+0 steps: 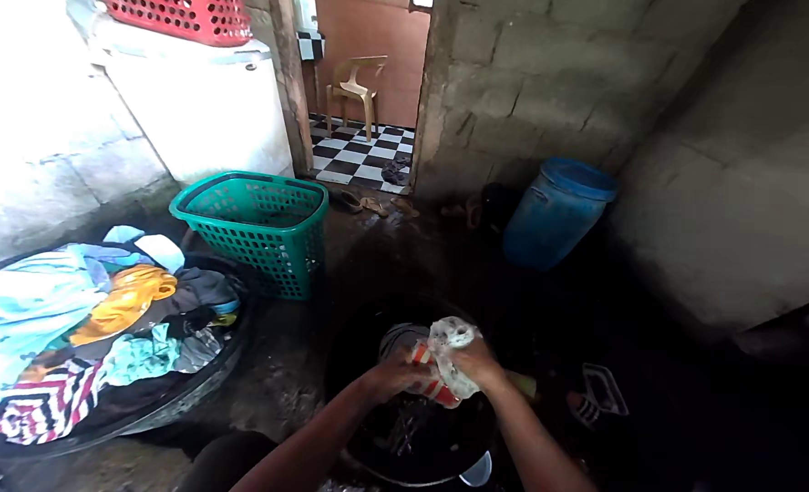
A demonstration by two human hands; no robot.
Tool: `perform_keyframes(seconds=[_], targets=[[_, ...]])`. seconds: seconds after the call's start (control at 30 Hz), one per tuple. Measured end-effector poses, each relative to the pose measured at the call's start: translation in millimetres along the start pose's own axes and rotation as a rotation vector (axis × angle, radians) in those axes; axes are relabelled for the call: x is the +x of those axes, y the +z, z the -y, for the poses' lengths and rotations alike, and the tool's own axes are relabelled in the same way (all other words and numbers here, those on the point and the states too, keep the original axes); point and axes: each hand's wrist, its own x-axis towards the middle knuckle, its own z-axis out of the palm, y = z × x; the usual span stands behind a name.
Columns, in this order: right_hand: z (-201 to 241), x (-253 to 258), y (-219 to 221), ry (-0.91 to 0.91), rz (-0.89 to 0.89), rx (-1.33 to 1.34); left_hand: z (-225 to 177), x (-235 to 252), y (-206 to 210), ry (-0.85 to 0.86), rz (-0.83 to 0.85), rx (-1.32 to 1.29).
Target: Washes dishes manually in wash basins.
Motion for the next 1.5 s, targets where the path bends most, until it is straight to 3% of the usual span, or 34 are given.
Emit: perform_keyframes(seconds=[0.13,0.33,0.43,0.53,0.63,0.73,0.8,0.9,0.97,1.03,1.23,1.4,1.5], targets=[[10,-6,6,0.179,0.084,-0.332,-2,-1,-4,-0.134,0.139,0.342],[19,-3,25,0.444,0.168,-0.796,5,7,10,-0.234,0.167,0.880],[19,-3,23,0.434,0.182,-0.742,3,7,17,-0.319,0.180,1.070],[11,-5,7,0.303,0.091,-0.389,0,5,18,-0.265,0.137,1.163],[-7,-2,-3,0.156,-0.048,0.077,15,5,7,-0.037,-0.007,0.967],[-14,-1,-3,0.061,-0.126,0.340,17,7,6,-0.006,-0.105,0.637],[-12,-7,-1,0.008,-0.126,0.270,13,6,5,0.025,-0.138,0.387],[-11,-12,7,-0.087,-0.035,-0.166,12,6,-1,-0.010,-0.158,0.084],[-4,-13,16,-0.013,-0.007,-0.479,13,7,-6,-0.044,-0.140,0.092],[-3,-10,22,0.051,-0.049,-0.556,15,8,-6,-0.046,-0.112,0.158],[6,-16,7,0.218,-0.115,0.149,13,5,-8,-0.026,0.001,0.489],[-16,-14,-2,0.077,0.001,0.517,8,-6,-15,0.037,0.050,0.104],[-8,-23,-2,-0.029,0.053,0.321,13,-6,-18,0.059,0.054,-0.046]])
